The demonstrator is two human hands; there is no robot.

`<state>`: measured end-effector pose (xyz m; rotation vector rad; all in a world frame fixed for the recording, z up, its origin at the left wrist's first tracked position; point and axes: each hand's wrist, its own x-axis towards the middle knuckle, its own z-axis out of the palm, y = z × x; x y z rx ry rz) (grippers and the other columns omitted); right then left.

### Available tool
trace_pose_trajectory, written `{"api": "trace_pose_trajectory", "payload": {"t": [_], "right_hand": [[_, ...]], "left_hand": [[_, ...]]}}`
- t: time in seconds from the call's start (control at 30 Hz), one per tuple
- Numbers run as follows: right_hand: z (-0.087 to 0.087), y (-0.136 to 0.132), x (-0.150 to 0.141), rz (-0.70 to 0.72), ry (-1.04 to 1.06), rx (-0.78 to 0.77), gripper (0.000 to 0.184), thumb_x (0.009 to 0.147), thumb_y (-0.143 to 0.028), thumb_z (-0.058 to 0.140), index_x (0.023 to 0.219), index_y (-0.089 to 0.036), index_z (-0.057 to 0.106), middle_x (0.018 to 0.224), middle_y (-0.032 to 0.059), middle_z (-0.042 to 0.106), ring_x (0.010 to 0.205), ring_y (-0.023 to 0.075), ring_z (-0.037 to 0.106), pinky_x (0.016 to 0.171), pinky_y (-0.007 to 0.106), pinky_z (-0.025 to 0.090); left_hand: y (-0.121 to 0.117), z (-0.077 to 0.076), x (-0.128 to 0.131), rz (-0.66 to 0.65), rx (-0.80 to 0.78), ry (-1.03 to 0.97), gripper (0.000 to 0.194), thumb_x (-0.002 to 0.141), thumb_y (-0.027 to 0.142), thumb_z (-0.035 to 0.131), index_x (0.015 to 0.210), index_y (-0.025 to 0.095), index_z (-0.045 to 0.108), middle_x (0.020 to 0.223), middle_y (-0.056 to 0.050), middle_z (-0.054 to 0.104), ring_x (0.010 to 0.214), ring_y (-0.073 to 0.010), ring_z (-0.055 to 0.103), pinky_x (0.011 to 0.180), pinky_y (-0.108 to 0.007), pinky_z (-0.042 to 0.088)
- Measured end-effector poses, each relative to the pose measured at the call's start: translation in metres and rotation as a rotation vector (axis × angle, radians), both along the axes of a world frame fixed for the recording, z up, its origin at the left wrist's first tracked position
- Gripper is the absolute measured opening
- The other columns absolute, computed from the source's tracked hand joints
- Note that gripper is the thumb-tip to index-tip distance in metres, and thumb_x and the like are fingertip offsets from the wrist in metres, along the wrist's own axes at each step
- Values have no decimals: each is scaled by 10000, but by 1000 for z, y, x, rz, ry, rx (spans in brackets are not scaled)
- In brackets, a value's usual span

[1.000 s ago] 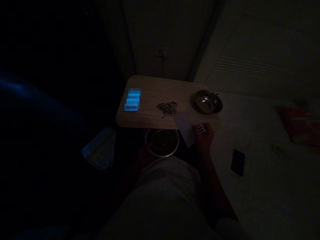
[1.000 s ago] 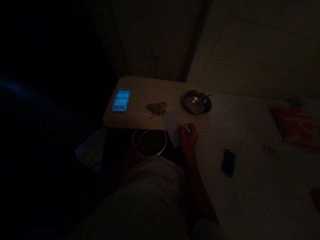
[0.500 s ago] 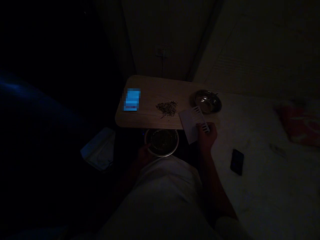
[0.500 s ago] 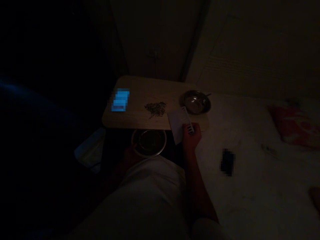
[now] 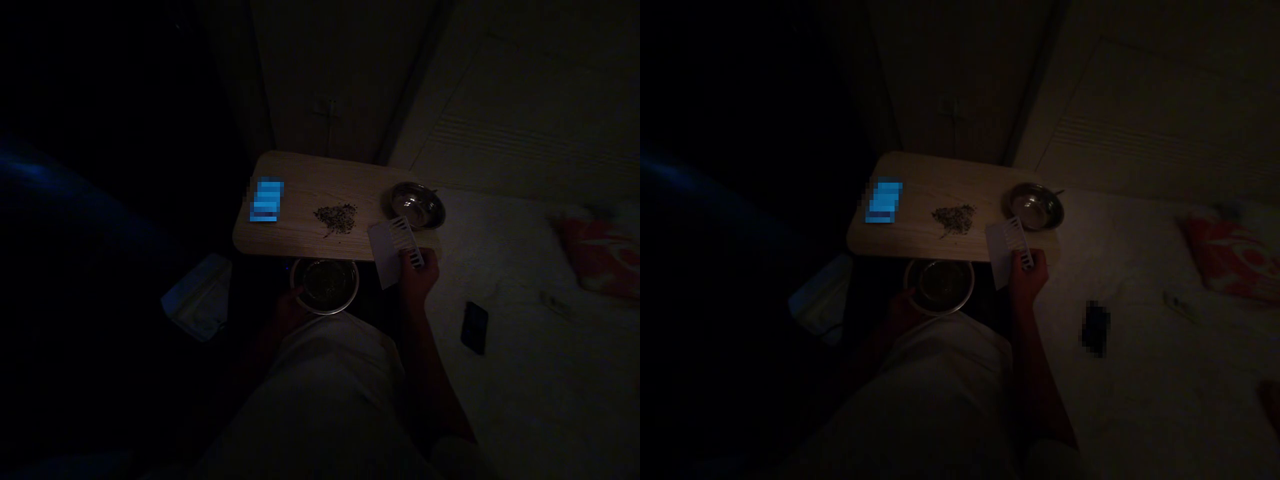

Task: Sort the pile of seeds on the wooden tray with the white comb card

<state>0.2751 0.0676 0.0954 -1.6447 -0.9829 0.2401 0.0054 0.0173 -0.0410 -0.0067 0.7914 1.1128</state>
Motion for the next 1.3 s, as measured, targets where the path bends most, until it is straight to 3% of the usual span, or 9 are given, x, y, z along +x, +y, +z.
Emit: {"api": "trace_pose_trajectory", "payload": {"t": [0.2,0.4,0.6,0.83,1.13,1.3], "right_hand": [[0,3,-5,33,16,27,217,772,-383,658,774,-200,542,682,-49,528,627,119,474,607,252,396],[5,9,-13,87,12,54,224,775,-387,665,788,-196,548,697,-37,543,661,127,495,636,255,412],[9,14,-19,143,59,72,253,804,-429,640,824,-191,557,743,-19,571,687,130,522,652,261,427],[13,21,-26,231,169,68,270,707,-358,689,861,-202,532,828,-5,626,742,142,569,734,293,482],[15,18,-18,141,210,146,246,706,-334,657,875,-206,533,831,3,631,759,157,590,739,303,490],[6,17,-15,111,212,171,248,751,-352,647,925,-185,590,868,31,652,790,171,612,769,324,507]], "left_hand": [[0,0,-1,-6,-71,20,317,776,220,642,1072,138,722,1026,-111,783,1228,-340,621,1120,-495,419],[0,13,4,-59,-62,-10,338,797,252,625,1096,116,706,1060,-123,777,1256,-333,604,1144,-501,390],[1,19,7,-7,-55,-11,342,789,211,609,1102,106,697,1028,-115,783,1211,-308,634,1146,-469,388],[1,20,7,-30,-79,-34,398,801,244,593,1162,101,679,1007,-128,782,1160,-329,660,1113,-494,412],[0,9,2,-62,-99,51,419,810,288,585,1191,141,680,1041,-116,779,1217,-354,626,1114,-526,411],[0,17,5,-86,-118,26,410,802,275,592,1171,116,675,1006,-120,783,1212,-341,631,1131,-508,392]]}}
